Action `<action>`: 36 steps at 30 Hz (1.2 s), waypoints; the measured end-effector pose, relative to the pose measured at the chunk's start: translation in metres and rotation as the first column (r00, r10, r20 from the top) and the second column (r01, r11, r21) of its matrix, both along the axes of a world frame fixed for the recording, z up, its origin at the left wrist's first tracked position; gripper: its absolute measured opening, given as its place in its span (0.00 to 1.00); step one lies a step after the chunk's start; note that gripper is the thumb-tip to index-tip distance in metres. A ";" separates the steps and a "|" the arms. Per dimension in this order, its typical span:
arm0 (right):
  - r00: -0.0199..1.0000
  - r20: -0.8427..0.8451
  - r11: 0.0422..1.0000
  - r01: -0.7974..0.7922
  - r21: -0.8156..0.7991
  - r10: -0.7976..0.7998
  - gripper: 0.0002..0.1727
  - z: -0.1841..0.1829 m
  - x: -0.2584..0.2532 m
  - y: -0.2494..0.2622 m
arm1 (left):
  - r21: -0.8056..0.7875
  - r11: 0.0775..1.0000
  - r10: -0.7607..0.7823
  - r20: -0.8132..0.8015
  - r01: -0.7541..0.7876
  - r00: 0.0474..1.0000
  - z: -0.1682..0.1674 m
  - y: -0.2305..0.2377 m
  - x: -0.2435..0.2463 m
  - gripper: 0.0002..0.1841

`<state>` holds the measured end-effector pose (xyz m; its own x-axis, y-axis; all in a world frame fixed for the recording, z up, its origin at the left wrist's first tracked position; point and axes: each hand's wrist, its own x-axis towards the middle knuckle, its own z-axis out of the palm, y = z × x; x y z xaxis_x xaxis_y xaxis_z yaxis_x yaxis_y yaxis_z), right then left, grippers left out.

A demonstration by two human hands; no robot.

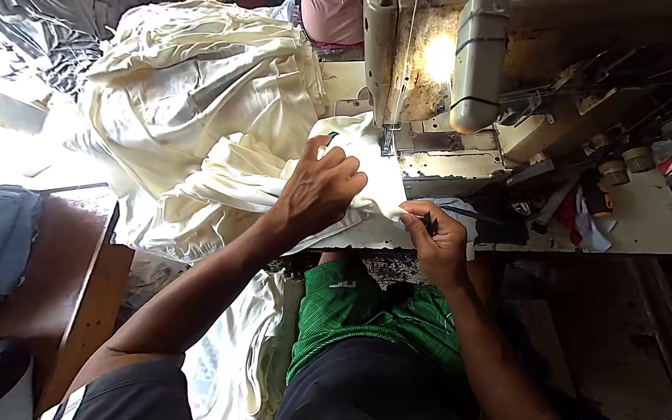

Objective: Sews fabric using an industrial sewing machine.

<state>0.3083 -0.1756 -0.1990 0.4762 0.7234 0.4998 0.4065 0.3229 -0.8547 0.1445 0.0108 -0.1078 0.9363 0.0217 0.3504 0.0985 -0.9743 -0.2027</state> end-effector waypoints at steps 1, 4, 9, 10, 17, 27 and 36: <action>1.000 -0.006 1.000 0.008 0.004 -0.008 0.07 0.001 0.001 0.005 | 0.003 1.000 0.000 0.006 0.000 1.000 0.001 0.006 0.003 0.07; 1.000 0.003 1.000 0.023 0.014 -0.023 0.07 0.005 0.005 0.021 | 0.021 1.000 0.004 0.018 -0.005 1.000 0.004 0.021 0.010 0.04; 1.000 0.014 0.998 0.022 0.066 -0.023 0.07 0.014 0.007 0.039 | -0.037 0.994 -0.099 0.019 0.099 0.995 0.011 0.033 0.014 0.13; 1.000 0.009 0.997 0.020 0.080 -0.021 0.08 0.014 0.007 0.041 | -0.075 0.986 -0.146 0.010 0.146 0.989 0.014 0.032 0.012 0.12; 0.999 0.037 0.988 -0.010 0.152 0.005 0.09 0.009 0.013 0.052 | -0.144 0.988 0.026 -0.185 -0.053 0.982 0.046 0.045 -0.019 0.38; 0.909 0.290 0.953 -0.273 -0.130 0.300 0.07 0.044 0.014 0.008 | -0.627 0.724 -0.281 0.112 0.287 0.953 0.053 -0.023 -0.049 0.06; 0.961 0.235 0.989 -0.148 -0.010 0.146 0.07 0.013 -0.011 -0.033 | -0.287 0.943 -0.076 0.305 0.167 0.949 -0.050 -0.048 -0.007 0.29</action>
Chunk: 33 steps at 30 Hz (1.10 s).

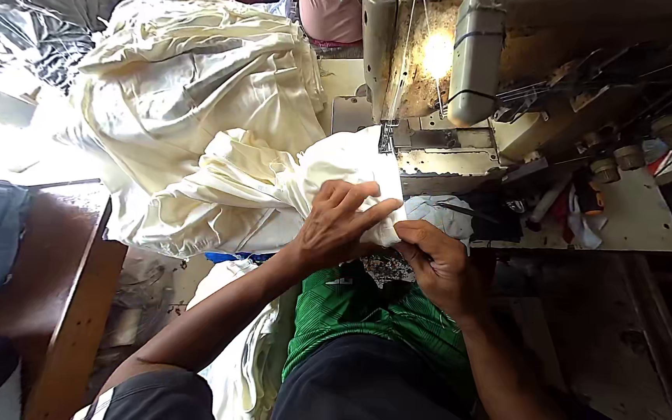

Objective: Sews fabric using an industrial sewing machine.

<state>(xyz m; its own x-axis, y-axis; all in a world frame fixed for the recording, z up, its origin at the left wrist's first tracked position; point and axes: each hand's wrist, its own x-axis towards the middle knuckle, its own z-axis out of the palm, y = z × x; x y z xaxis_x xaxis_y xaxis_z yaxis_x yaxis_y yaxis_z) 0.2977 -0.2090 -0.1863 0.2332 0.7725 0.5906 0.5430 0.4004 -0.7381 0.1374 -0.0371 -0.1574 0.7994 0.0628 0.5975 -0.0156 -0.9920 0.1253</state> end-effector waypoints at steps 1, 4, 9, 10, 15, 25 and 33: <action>0.999 -0.031 1.000 0.011 0.008 -0.010 0.07 -0.002 -0.001 -0.002 | 0.100 0.994 0.035 0.005 -0.035 0.999 -0.008 0.008 0.003 0.25; 0.996 -0.089 1.000 0.027 0.007 -0.026 0.07 -0.006 -0.002 -0.006 | 0.198 0.978 0.067 0.024 -0.071 0.997 -0.010 0.024 0.004 0.08; 0.985 -0.166 0.999 0.051 -0.009 -0.052 0.08 -0.012 -0.001 -0.007 | 0.191 0.982 0.037 -0.195 0.001 0.980 0.026 0.022 -0.001 0.05; 0.982 -0.179 0.998 0.062 -0.023 -0.065 0.08 -0.013 -0.001 -0.006 | 0.197 0.980 0.039 -0.219 0.005 0.975 0.030 0.024 -0.001 0.05; 0.971 -0.209 0.993 0.110 -0.048 -0.118 0.07 -0.015 0.002 0.011 | 0.258 0.966 0.070 -0.231 -0.008 0.971 0.040 0.042 0.008 0.08; 0.954 -0.273 0.992 0.120 -0.039 -0.126 0.07 -0.004 0.018 0.061 | 0.247 0.967 0.014 -0.302 0.064 0.953 0.064 0.088 0.022 0.14; 0.969 -0.240 0.994 0.075 0.081 -0.054 0.10 -0.002 0.028 0.082 | 0.169 0.983 0.151 -0.502 -0.074 0.852 0.122 0.100 -0.018 0.26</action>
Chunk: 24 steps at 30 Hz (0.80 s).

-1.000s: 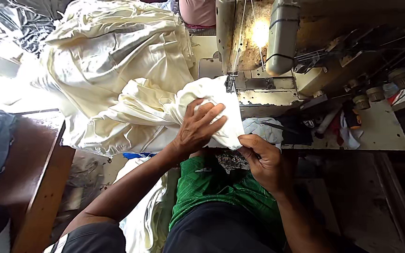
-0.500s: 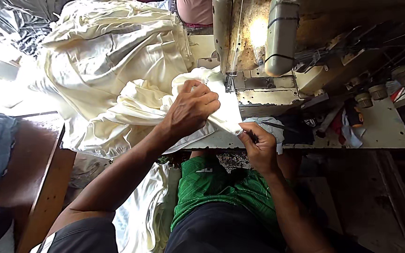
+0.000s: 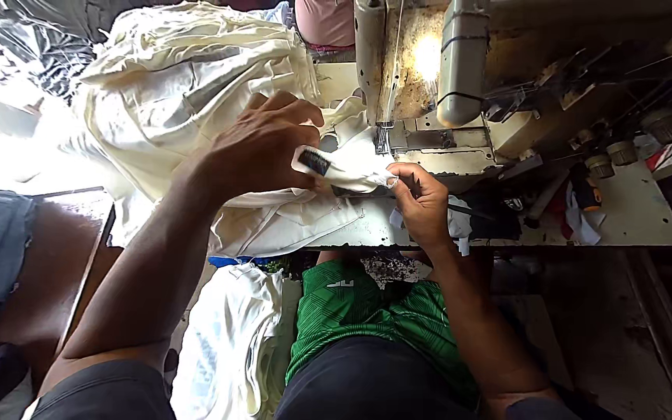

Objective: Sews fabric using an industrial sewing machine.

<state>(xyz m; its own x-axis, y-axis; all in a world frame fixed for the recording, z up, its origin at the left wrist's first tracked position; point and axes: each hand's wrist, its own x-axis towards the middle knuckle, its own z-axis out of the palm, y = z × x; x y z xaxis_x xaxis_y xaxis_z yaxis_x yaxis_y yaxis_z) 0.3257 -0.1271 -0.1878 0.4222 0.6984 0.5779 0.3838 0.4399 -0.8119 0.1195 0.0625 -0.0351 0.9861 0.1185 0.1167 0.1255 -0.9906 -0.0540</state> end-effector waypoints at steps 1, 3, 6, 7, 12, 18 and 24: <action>1.000 0.013 1.000 -0.014 0.003 0.014 0.10 0.000 0.002 0.001 | -0.023 0.998 -0.058 0.052 0.060 0.997 0.005 -0.006 -0.004 0.21; 0.996 0.055 0.998 -0.067 -0.023 0.068 0.10 0.005 0.006 -0.003 | -0.118 0.971 -0.186 0.176 0.208 0.967 0.006 -0.027 -0.010 0.11; 0.962 0.208 0.979 -0.150 -0.137 0.177 0.11 0.019 0.007 -0.024 | -0.283 0.895 -0.267 0.280 0.345 0.922 -0.016 -0.066 -0.015 0.05; 0.948 0.237 0.971 -0.181 -0.154 0.214 0.11 0.020 0.004 -0.033 | -0.327 0.859 -0.299 0.302 0.393 0.905 -0.029 -0.074 -0.013 0.06; 0.948 0.223 0.972 -0.203 -0.118 0.225 0.08 0.007 -0.014 -0.065 | -0.428 0.747 -0.332 0.422 0.509 0.843 -0.080 -0.085 0.006 0.06; 0.980 0.192 0.995 -0.028 -0.093 0.046 0.06 0.002 -0.015 -0.081 | 0.045 0.989 -0.147 0.319 0.140 0.936 -0.101 -0.051 0.018 0.16; 0.992 0.109 0.991 -0.046 -0.127 0.060 0.07 0.002 -0.019 -0.088 | 0.113 0.993 -0.051 0.321 0.015 0.946 -0.084 -0.063 0.010 0.01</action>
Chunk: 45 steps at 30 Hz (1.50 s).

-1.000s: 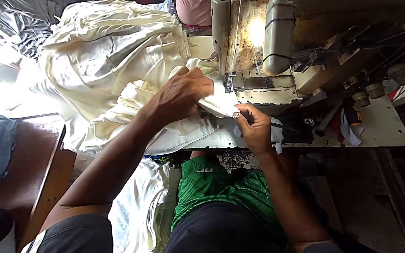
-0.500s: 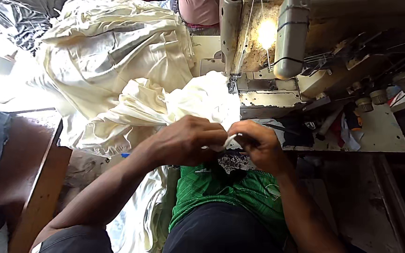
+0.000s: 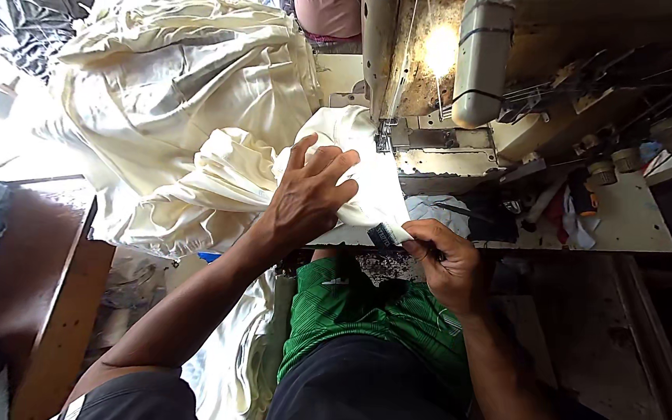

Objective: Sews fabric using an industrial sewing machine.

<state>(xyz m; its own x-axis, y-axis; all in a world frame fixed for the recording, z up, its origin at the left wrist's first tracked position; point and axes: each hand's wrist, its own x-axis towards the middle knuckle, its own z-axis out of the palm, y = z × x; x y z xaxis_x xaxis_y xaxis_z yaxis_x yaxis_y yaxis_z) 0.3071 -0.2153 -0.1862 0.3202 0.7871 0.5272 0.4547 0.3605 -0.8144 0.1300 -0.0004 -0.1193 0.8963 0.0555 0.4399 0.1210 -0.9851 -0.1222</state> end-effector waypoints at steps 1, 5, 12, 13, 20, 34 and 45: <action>1.000 -0.020 1.000 -0.002 -0.005 0.001 0.07 0.000 -0.001 0.000 | -0.001 1.000 0.004 0.000 -0.004 1.000 0.000 0.000 0.000 0.02; 0.997 -0.057 0.999 0.047 -0.010 -0.048 0.07 -0.005 0.000 0.007 | -0.009 1.000 0.020 -0.009 -0.020 1.000 -0.001 0.007 0.007 0.04; 0.993 -0.084 0.996 0.083 0.023 -0.081 0.08 -0.009 0.008 0.042 | -0.017 0.999 0.034 0.075 -0.033 0.997 -0.001 0.037 0.025 0.04; 0.993 -0.093 0.997 0.080 0.024 -0.077 0.08 -0.009 0.009 0.047 | -0.019 0.999 0.039 0.086 -0.038 0.996 -0.001 0.042 0.028 0.05; 0.989 -0.121 0.995 0.092 0.045 -0.086 0.07 -0.001 0.010 0.073 | -0.075 0.995 0.072 0.170 -0.060 0.983 -0.009 0.061 0.035 0.08; 0.979 0.015 0.974 0.199 0.113 -0.202 0.15 0.015 0.024 0.035 | -0.176 0.966 -0.148 0.215 0.187 0.965 -0.007 0.050 0.018 0.20; 0.754 -0.006 0.740 0.647 0.183 -0.657 0.11 0.087 0.141 -0.083 | -0.568 0.812 0.378 0.337 -0.134 0.862 0.022 0.056 0.053 0.24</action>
<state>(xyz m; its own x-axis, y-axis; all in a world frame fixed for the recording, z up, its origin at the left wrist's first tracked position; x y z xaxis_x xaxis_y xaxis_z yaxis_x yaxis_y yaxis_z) 0.4481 -0.2982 -0.0994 0.6895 0.2974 0.6604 0.6702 0.0837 -0.7374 0.1832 0.0557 -0.0968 0.5504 0.5793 0.6012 0.2960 -0.8087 0.5083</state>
